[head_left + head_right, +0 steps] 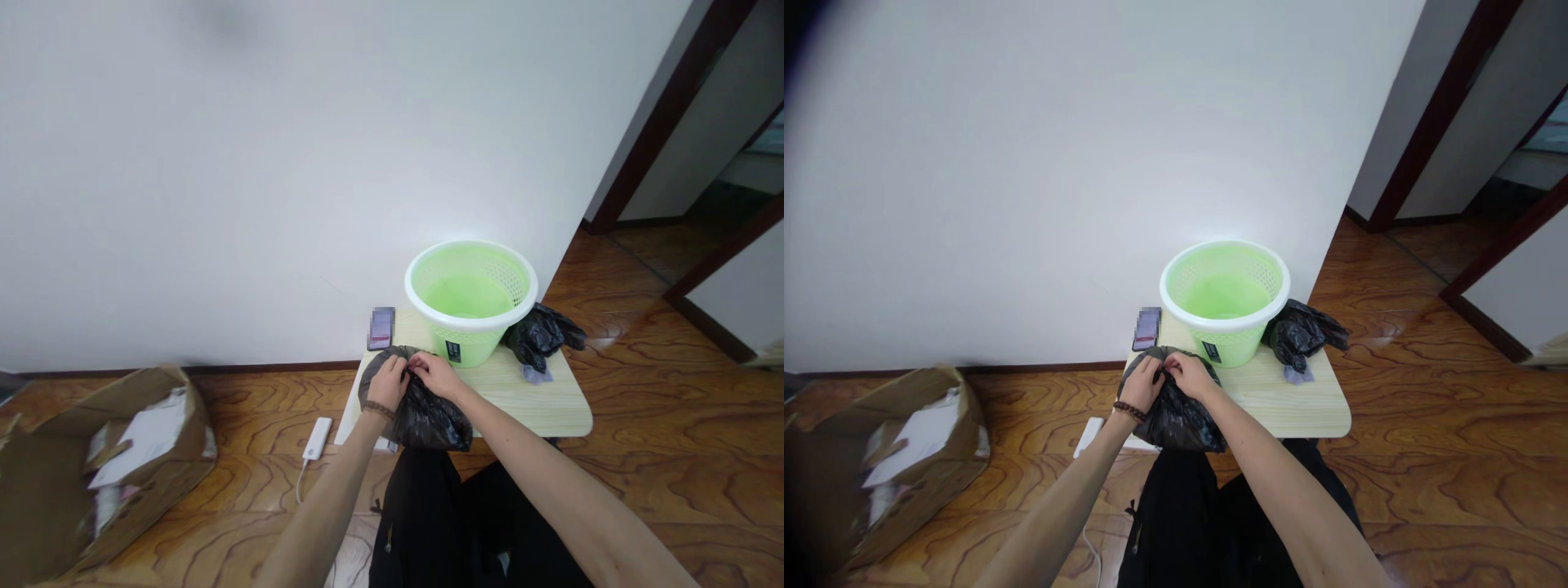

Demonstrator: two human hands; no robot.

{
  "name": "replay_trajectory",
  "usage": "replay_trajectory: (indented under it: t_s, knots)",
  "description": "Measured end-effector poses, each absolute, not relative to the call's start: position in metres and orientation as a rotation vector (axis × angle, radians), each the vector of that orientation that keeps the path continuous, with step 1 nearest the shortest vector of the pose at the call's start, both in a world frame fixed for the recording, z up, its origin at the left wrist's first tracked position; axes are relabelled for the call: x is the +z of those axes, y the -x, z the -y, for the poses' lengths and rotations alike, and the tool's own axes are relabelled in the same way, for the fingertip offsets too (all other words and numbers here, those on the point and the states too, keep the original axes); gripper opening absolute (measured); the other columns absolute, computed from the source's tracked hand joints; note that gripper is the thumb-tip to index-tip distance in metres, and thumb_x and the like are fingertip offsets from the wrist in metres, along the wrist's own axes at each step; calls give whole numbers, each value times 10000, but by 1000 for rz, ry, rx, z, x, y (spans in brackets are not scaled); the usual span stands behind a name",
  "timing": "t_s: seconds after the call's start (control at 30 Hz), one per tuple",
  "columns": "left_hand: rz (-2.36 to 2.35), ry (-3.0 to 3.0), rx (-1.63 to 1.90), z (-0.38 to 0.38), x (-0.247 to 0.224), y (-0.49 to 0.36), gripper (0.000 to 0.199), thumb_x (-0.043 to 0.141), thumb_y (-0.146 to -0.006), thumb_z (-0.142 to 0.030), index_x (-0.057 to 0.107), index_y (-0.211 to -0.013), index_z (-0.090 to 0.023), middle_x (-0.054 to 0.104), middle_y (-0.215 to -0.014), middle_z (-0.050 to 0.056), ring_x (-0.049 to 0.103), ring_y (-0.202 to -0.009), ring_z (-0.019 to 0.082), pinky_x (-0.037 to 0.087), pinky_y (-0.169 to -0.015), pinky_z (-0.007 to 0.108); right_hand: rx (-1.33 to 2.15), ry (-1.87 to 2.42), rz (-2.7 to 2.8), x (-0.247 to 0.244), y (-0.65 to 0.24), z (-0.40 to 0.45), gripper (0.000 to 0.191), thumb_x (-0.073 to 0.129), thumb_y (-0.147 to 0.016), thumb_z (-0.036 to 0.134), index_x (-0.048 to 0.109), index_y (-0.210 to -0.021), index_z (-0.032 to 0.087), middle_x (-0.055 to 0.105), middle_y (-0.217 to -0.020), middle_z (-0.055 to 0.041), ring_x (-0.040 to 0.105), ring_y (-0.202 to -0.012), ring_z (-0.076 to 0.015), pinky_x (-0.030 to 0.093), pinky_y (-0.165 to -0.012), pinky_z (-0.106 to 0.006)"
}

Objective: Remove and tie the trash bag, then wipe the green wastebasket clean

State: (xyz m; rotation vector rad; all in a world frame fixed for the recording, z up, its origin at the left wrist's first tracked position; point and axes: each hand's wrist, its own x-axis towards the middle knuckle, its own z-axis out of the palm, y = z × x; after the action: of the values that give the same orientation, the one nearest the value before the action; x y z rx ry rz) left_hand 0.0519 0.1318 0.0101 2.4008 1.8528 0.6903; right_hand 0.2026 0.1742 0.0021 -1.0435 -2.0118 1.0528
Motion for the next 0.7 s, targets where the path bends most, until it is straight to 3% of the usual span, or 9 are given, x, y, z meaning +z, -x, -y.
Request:
replay_trajectory:
  t_s: [0.23, 0.4, 0.7]
  knots:
    - [-1820, -2218, 922, -128, -1, -47, 71, 534, -805, -177, 519, -871, -196, 524, -869, 27, 537, -801, 152, 450, -715, 272, 936, 973, 2329, 14, -207, -181, 338, 480, -811, 117, 641, -1081, 242, 657, -1058, -25, 580, -997, -169, 412, -894, -301]
    - [-1702, -2241, 930, -129, 1, -43, 31, 527, -817, -179, 551, -830, -192, 530, -846, 20, 536, -787, 137, 452, -723, 266, 802, 955, 2512, 21, -206, -185, 324, 492, -793, 112, 664, -1049, 211, 673, -960, -63, 598, -907, -194, 429, -818, -301]
    - [-1560, -2239, 974, -134, 4, -39, 227, 532, -801, -126, 573, -1007, -213, 567, -980, 33, 545, -938, 148, 448, -843, 287, 742, 962, 2612, 27, -210, -188, 255, 536, -782, 147, 679, -982, 212, 687, -937, -61, 612, -865, -204, 423, -765, -282]
